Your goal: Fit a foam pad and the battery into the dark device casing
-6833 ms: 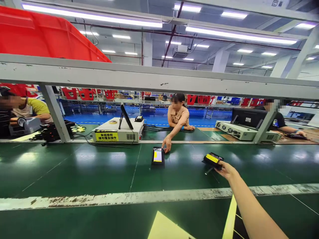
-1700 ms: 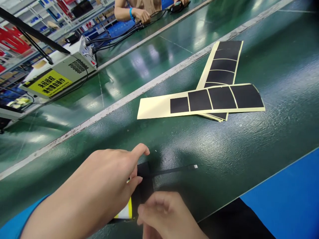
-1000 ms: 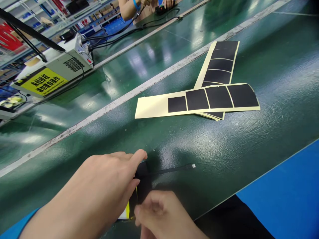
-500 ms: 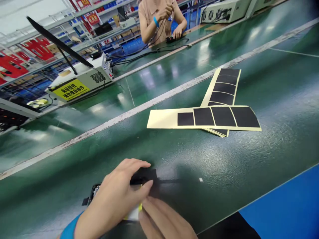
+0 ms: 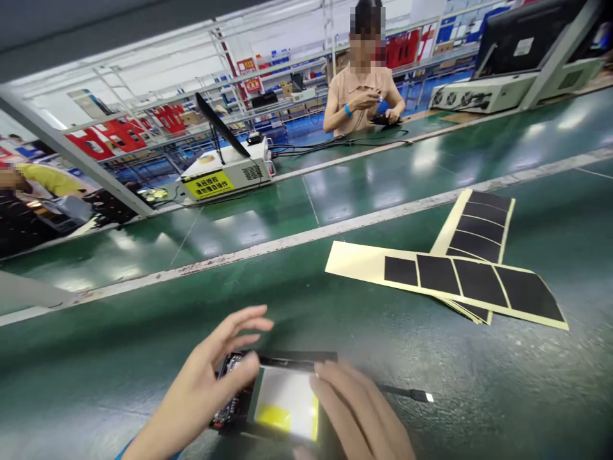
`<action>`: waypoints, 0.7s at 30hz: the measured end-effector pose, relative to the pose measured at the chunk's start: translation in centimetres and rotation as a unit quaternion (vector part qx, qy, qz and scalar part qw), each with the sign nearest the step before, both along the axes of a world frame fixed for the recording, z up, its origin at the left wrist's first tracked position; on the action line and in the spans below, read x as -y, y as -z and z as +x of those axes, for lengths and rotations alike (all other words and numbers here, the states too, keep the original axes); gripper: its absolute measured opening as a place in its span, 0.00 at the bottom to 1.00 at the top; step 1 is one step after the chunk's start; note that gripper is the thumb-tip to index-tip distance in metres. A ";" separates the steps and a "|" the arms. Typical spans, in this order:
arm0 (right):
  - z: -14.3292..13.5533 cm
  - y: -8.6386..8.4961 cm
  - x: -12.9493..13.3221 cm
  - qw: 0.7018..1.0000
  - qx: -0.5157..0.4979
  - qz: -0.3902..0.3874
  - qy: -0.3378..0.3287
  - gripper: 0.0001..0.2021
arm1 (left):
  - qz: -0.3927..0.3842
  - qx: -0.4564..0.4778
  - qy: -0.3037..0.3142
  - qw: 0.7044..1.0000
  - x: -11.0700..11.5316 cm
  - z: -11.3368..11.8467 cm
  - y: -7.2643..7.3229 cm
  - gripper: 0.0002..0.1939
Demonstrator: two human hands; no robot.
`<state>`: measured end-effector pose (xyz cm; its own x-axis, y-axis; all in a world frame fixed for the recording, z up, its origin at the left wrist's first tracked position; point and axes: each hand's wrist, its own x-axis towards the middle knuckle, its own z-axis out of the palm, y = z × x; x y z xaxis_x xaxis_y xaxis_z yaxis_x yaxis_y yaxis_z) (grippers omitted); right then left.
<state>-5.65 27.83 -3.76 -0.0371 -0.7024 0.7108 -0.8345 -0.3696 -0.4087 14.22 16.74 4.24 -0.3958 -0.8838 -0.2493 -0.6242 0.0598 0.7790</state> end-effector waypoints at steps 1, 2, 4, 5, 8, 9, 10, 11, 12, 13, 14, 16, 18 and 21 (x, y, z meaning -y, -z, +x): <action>0.5 -0.3 1.1 0.999 -0.031 -0.017 -0.004 0.24 | -0.012 0.029 0.035 0.999 -0.7 1.8 0.5 0.37; 1.1 -0.5 2.1 0.998 -0.060 -0.031 -0.007 0.27 | -0.038 0.081 0.063 0.994 -1.4 3.3 1.1 0.46; 2.6 -0.3 3.7 0.994 -0.107 -0.030 -0.009 0.32 | -0.085 0.173 0.084 0.978 -2.7 5.2 2.6 0.56; 3.2 -0.1 4.2 0.992 -0.127 -0.018 -0.009 0.34 | -0.109 0.196 0.091 0.970 -3.2 5.5 3.3 0.58; 3.5 0.6 4.8 0.978 -0.206 0.001 -0.043 0.42 | -0.174 0.203 0.085 0.960 -4.5 4.7 4.8 0.55; 3.1 0.7 4.8 0.971 -0.231 -0.002 -0.059 0.43 | -0.199 0.198 0.073 0.957 -5.0 4.3 5.2 0.53; 2.6 0.7 4.8 0.964 -0.256 -0.010 -0.078 0.42 | -0.228 0.193 0.058 0.953 -5.4 3.9 5.4 0.51; 2.0 0.7 4.9 0.955 -0.279 -0.020 -0.098 0.41 | -0.259 0.190 0.044 0.946 -5.9 3.7 5.7 0.49; 1.4 0.7 4.9 0.947 -0.296 -0.031 -0.118 0.39 | -0.296 0.185 0.037 0.936 -6.5 3.6 5.9 0.48; 0.8 0.6 5.0 0.940 -0.309 -0.040 -0.137 0.37 | -0.329 0.185 0.032 0.925 -7.0 3.7 6.1 0.46; 0.4 0.6 5.1 0.934 -0.318 -0.047 -0.153 0.36 | -0.358 0.187 0.031 0.914 -7.5 3.9 6.2 0.45; 0.0 0.5 5.3 0.925 -0.331 -0.054 -0.177 0.35 | -0.412 0.185 0.036 0.892 -8.3 4.4 6.2 0.38; -0.1 0.4 5.4 0.919 -0.342 -0.052 -0.187 0.36 | -0.446 0.182 0.039 0.876 -9.0 4.9 5.7 0.26; -0.1 0.1 5.4 0.912 -0.361 -0.036 -0.193 0.38 | -0.462 0.190 0.033 0.866 -9.7 5.1 4.6 0.10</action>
<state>-5.78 22.45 -3.89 0.6981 -0.5155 0.4969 -0.6791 -0.6965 0.2315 19.30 26.40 -0.39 -0.4982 -0.7538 0.4285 -0.7958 0.5938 0.1192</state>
